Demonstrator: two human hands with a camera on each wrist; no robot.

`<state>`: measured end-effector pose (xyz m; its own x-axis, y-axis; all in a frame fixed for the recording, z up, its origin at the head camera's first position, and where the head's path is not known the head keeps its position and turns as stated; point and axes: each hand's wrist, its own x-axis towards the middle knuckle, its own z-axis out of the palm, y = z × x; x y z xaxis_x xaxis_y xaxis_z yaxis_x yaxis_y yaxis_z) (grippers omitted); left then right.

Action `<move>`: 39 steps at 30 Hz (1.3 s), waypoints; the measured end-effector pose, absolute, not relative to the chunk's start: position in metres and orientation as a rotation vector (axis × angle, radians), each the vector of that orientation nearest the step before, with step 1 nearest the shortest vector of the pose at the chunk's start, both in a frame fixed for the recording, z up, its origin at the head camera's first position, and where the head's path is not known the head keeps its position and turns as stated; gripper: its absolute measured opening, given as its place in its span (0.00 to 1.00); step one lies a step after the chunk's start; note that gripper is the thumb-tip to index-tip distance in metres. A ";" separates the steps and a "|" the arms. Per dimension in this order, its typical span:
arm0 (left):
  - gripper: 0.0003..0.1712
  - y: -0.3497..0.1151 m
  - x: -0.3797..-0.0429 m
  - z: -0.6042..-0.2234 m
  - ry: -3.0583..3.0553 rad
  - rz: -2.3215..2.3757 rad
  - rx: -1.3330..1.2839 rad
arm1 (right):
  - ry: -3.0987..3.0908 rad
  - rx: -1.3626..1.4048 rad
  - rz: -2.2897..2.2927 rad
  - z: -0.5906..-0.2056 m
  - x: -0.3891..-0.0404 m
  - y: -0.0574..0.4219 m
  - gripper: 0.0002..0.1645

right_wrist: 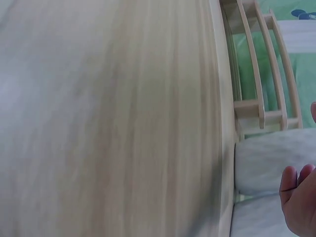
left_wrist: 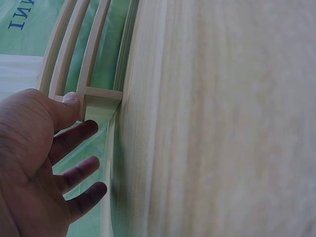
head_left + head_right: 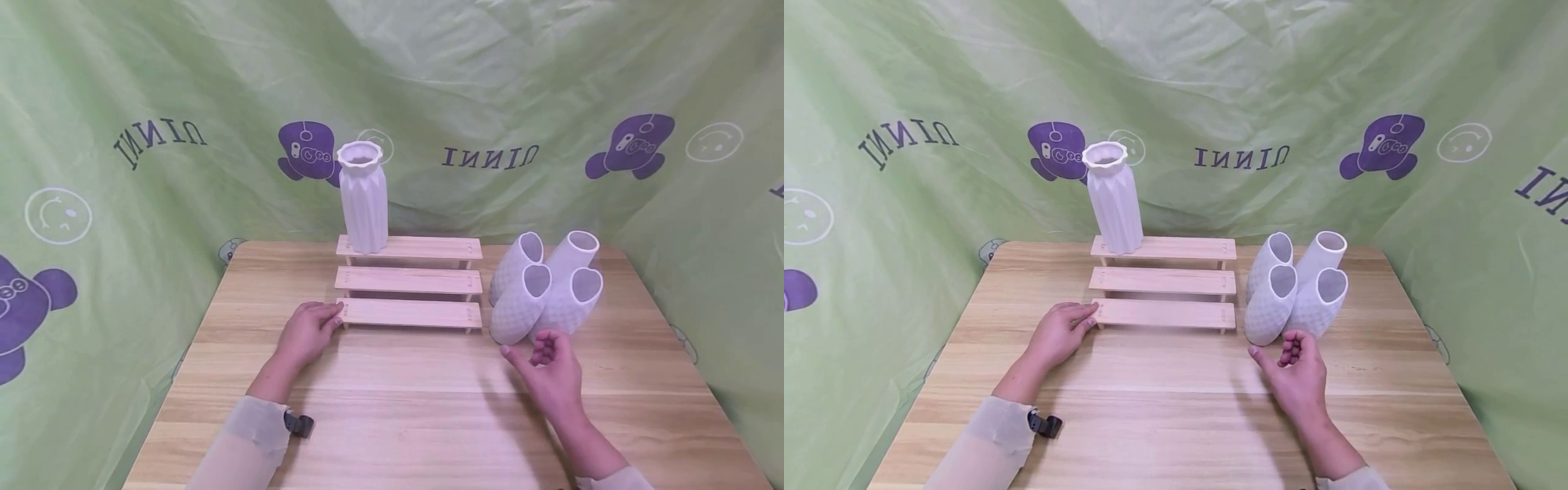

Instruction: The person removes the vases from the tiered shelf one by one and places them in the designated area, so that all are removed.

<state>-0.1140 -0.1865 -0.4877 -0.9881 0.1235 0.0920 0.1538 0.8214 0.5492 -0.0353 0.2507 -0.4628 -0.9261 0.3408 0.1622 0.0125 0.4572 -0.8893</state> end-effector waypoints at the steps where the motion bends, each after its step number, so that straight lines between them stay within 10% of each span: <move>1: 0.23 -0.186 -0.114 -0.487 -2.948 -0.895 -0.227 | -2.390 -0.292 1.467 -0.462 -0.036 0.249 0.37; 39: 0.22 -0.187 -0.114 -0.486 -2.949 -0.874 -0.241 | -2.208 0.045 1.707 -0.439 -0.059 0.174 0.33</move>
